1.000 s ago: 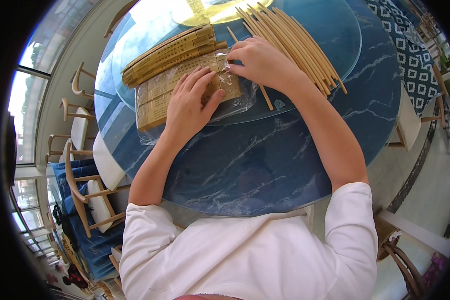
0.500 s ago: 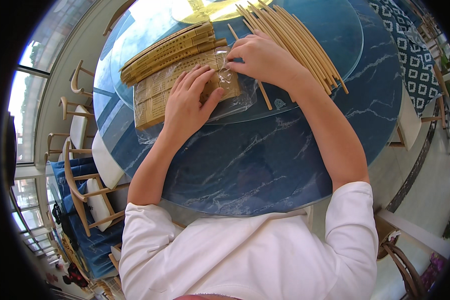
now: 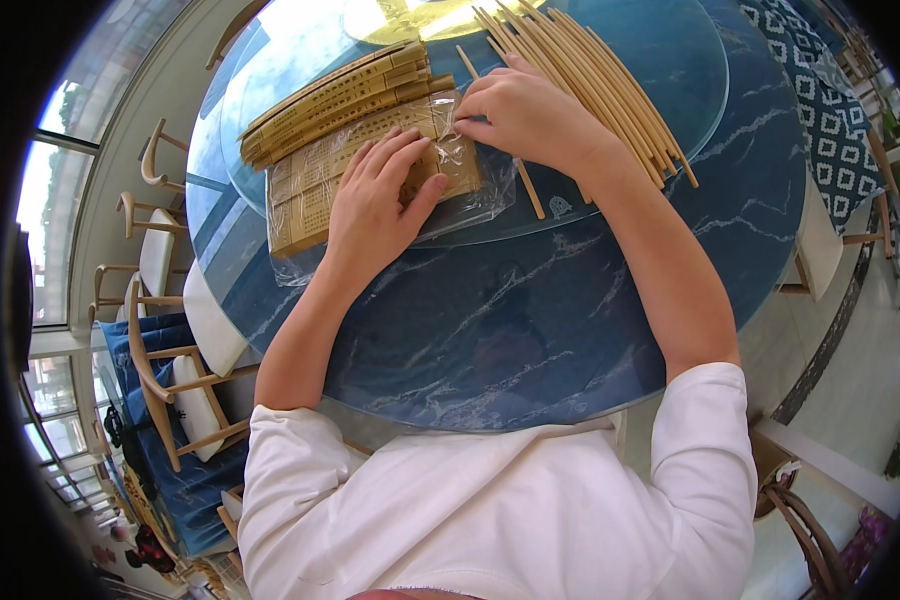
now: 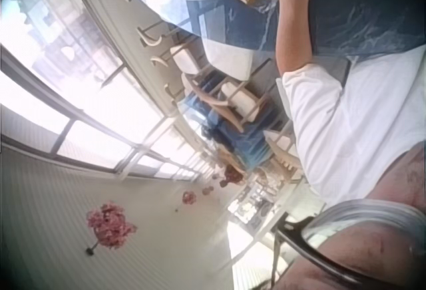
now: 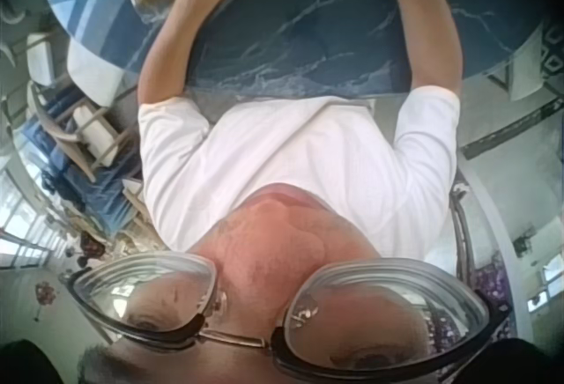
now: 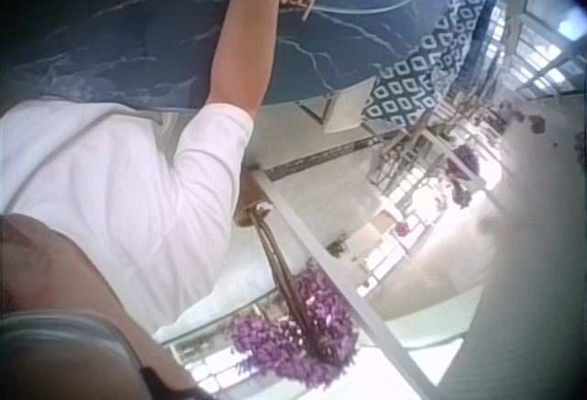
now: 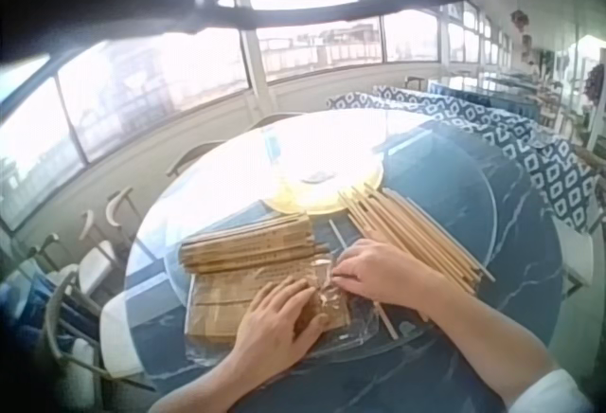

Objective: The person repeatedly picks up thin bamboo sticks from a pile on a blue marble table, aligns them, and places them into a plastic-wrapped bundle. The hands work continuously to organize and stack the sticks into the bundle.

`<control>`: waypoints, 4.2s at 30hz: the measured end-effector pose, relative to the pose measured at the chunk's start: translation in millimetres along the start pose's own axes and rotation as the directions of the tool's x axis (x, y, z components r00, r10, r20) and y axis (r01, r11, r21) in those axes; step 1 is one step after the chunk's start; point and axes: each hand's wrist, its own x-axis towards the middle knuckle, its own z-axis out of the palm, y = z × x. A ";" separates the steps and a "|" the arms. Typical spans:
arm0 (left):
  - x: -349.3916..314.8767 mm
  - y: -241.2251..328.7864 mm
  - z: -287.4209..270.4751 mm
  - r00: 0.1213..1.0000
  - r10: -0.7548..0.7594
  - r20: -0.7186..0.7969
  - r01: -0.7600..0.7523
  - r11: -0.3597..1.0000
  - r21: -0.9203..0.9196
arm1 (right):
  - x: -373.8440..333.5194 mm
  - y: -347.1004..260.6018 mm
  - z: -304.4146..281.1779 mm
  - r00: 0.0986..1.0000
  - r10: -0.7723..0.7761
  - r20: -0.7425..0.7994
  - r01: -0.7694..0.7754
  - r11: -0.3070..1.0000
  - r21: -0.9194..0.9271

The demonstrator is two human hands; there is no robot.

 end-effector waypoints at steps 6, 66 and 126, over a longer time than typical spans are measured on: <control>-0.2 -1.1 0.1 1.000 0.003 0.002 -0.003 1.000 0.002 | 0.8 -4.1 4.0 0.998 0.050 -0.029 -0.049 0.998 0.035; 1.1 1.8 -2.3 1.000 0.017 -0.003 -0.017 1.000 0.008 | 2.7 -11.4 11.3 0.991 0.132 -0.013 -0.128 0.974 0.187; 66.0 8.9 7.8 0.914 -0.253 0.318 0.401 0.688 -0.605 | -71.1 -64.0 -61.1 0.816 0.575 0.056 -0.578 0.814 0.053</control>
